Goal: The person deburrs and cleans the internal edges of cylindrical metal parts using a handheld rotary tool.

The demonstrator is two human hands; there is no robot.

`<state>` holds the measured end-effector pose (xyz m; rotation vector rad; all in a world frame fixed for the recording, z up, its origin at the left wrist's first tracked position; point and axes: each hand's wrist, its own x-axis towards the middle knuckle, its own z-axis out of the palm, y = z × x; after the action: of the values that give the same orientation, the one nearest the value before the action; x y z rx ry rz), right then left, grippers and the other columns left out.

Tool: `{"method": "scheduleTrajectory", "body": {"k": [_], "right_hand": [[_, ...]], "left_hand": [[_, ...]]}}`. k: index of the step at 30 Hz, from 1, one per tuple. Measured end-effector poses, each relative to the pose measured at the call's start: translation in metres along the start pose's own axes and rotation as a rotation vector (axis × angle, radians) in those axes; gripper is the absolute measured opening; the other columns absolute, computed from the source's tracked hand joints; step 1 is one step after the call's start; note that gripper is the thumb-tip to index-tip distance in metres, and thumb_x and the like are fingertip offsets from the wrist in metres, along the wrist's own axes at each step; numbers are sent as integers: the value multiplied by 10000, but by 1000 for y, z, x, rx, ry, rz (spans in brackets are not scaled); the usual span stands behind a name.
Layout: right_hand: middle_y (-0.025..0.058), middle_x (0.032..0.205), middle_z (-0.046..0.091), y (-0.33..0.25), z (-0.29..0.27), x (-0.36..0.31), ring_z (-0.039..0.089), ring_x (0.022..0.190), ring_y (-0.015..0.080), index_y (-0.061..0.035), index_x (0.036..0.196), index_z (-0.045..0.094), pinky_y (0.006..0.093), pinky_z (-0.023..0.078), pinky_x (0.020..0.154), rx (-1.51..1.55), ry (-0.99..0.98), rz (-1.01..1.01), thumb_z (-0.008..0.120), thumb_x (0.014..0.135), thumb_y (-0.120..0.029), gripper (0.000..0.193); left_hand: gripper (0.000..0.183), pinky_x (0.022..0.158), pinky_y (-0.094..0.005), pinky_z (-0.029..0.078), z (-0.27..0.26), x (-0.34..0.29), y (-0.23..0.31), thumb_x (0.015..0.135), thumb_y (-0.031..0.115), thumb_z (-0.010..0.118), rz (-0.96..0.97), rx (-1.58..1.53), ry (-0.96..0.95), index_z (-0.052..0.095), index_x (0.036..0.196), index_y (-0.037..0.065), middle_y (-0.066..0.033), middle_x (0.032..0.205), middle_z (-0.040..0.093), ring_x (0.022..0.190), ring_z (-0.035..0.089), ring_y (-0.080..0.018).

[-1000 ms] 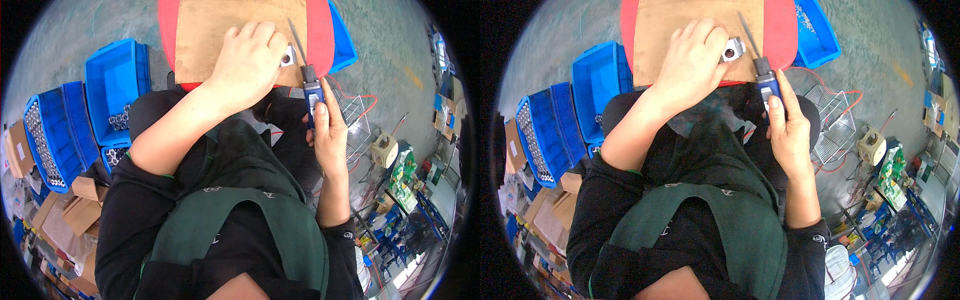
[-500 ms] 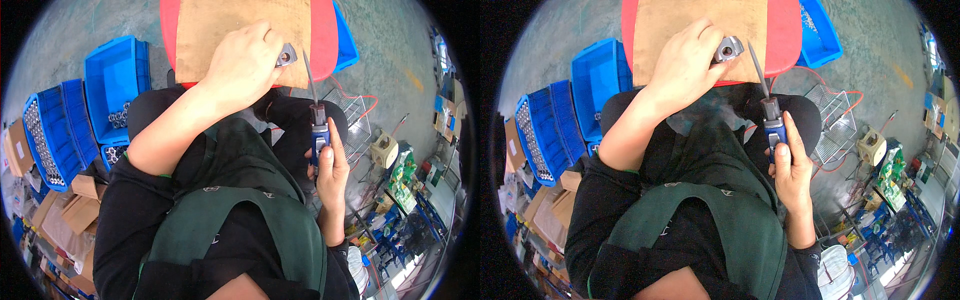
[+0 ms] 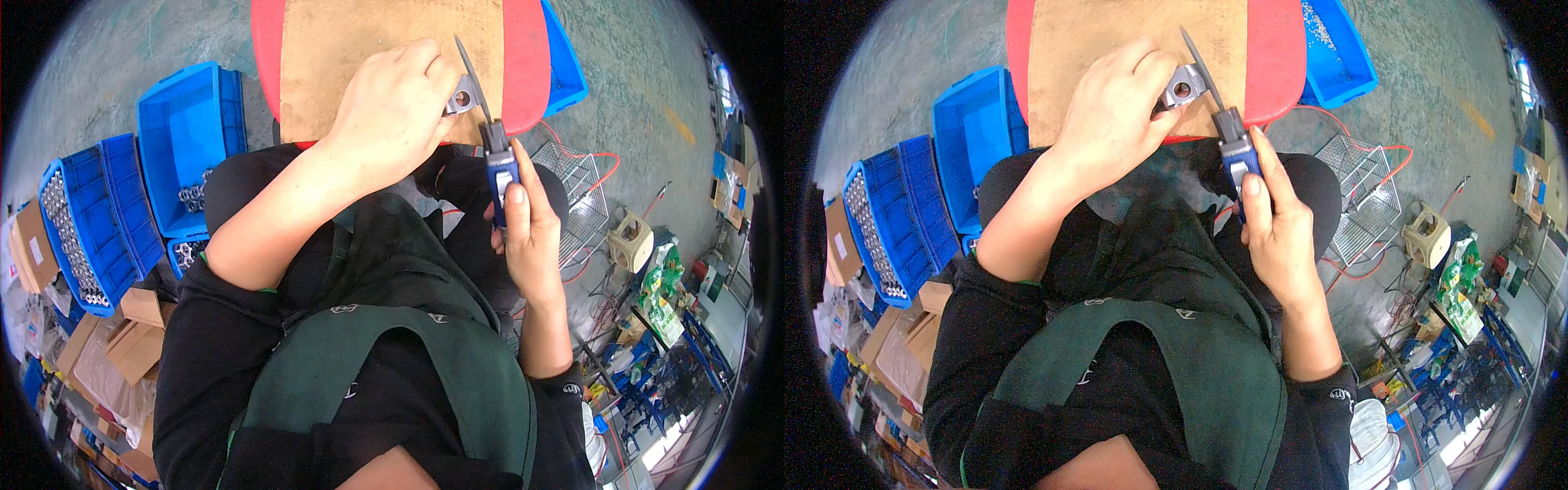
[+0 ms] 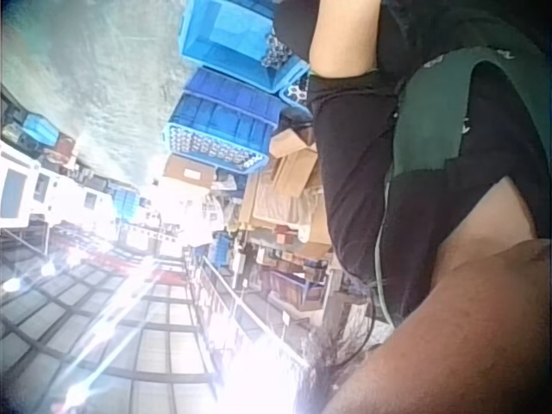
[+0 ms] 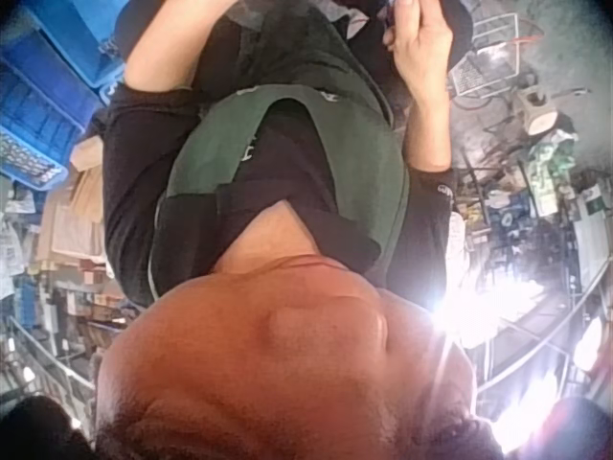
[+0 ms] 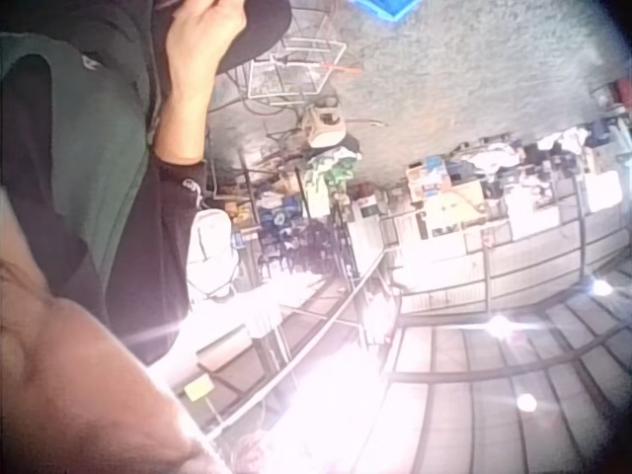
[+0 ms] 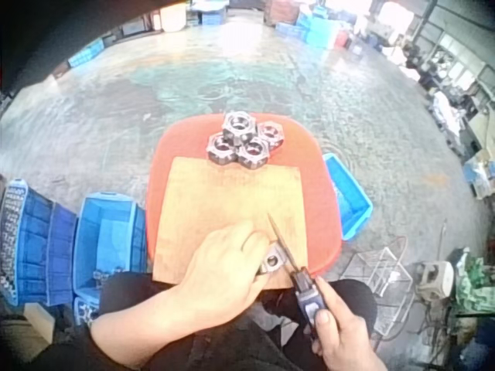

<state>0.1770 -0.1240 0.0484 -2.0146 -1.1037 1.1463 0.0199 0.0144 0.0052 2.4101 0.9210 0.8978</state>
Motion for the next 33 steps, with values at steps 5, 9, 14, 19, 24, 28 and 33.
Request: {"method": "scheduleTrajectory", "body": {"k": [5, 9, 14, 19, 24, 28, 33], "right_hand": [[-2, 714, 553, -1, 0, 3, 440, 495, 23, -159, 1412, 405, 162, 366, 438, 61, 40, -15, 425, 1002, -305, 435], [-10, 733, 557, 3, -7, -16, 426, 522, 21, -156, 1416, 404, 181, 379, 466, 136, 70, 37, 453, 988, -181, 431], [9, 772, 593, 3, -14, -40, 448, 536, 24, -164, 1424, 391, 184, 408, 487, 84, 66, 88, 448, 986, -174, 442], [15, 789, 602, 6, -16, -52, 456, 547, 24, -162, 1427, 385, 187, 414, 492, 63, 27, 88, 474, 982, -192, 455], [14, 786, 599, 10, -11, -50, 456, 541, 31, -166, 1428, 385, 195, 422, 497, 72, 10, 142, 468, 983, -193, 453], [9, 770, 587, 9, -7, -38, 447, 533, 33, -160, 1428, 384, 201, 410, 489, 38, -4, 135, 435, 986, -163, 445], [-3, 714, 560, 5, 3, -8, 446, 506, 24, -148, 1427, 375, 170, 380, 448, 11, 6, 37, 382, 1011, -276, 436]], "left_hand": [[268, 711, -427, 459, 1, 2, -1, 672, 103, 707, 68, -5, 102, 530, 855, 19, -154, 911, 527, 838, 556, -359], [255, 697, -421, 465, 3, 2, -3, 701, 122, 700, 34, -147, 104, 535, 871, 26, -140, 908, 540, 837, 564, -352], [291, 647, -413, 507, -7, 2, 0, 679, 128, 724, -50, -7, 22, 555, 887, 15, -140, 884, 553, 787, 610, -327], [281, 672, -408, 500, -3, 0, 0, 683, 157, 727, -49, 42, -23, 574, 875, 20, -130, 861, 552, 784, 608, -311], [285, 689, -412, 467, -4, 0, -1, 666, 167, 742, -17, 60, -24, 565, 845, 32, -108, 890, 540, 804, 577, -312], [277, 681, -400, 454, -5, -1, 0, 659, 158, 739, 0, 82, -25, 561, 832, 36, -105, 874, 536, 794, 567, -298], [274, 685, -384, 441, -2, 0, -2, 655, 167, 737, -10, 97, -36, 561, 825, 44, -99, 863, 533, 795, 567, -283]]}}
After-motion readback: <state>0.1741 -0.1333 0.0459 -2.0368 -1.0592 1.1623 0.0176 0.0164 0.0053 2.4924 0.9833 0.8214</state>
